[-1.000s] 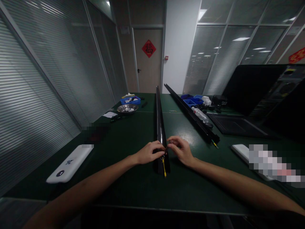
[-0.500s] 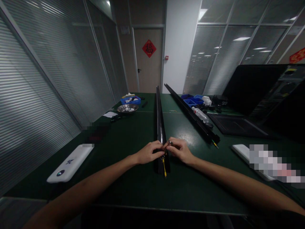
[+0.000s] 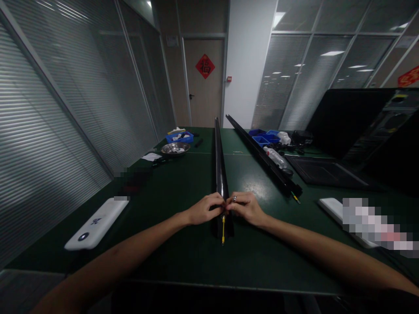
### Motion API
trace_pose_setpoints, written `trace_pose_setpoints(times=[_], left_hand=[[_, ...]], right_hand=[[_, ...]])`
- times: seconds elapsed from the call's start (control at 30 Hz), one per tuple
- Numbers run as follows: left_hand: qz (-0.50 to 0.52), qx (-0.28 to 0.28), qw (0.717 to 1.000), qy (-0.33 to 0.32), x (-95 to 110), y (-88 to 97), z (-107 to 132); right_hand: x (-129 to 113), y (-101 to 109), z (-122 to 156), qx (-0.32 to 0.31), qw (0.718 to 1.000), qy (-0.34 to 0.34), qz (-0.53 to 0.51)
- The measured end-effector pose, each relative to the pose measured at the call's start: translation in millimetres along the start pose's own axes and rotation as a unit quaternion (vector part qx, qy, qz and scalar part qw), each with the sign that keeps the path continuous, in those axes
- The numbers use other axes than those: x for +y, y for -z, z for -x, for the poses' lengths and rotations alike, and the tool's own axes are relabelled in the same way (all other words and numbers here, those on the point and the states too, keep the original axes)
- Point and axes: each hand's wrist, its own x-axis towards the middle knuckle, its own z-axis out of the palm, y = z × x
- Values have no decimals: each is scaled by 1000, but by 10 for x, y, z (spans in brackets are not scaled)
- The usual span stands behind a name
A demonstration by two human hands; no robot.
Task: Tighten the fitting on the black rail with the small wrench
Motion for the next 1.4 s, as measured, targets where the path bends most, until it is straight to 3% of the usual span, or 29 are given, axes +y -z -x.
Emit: trace_pose_setpoints(times=[0.33,1.07,1.4], left_hand=[[-13,6,1000,12,-15,-8,11],[-32,-10,999,-7,3,11,15],[-26,-3,999,-21,-10,-4,10]], right_hand=[[-5,-5,8,47,998,12,30],[47,-3,6,9,999,28,27],[-21,4,-19,15,995,59,82]])
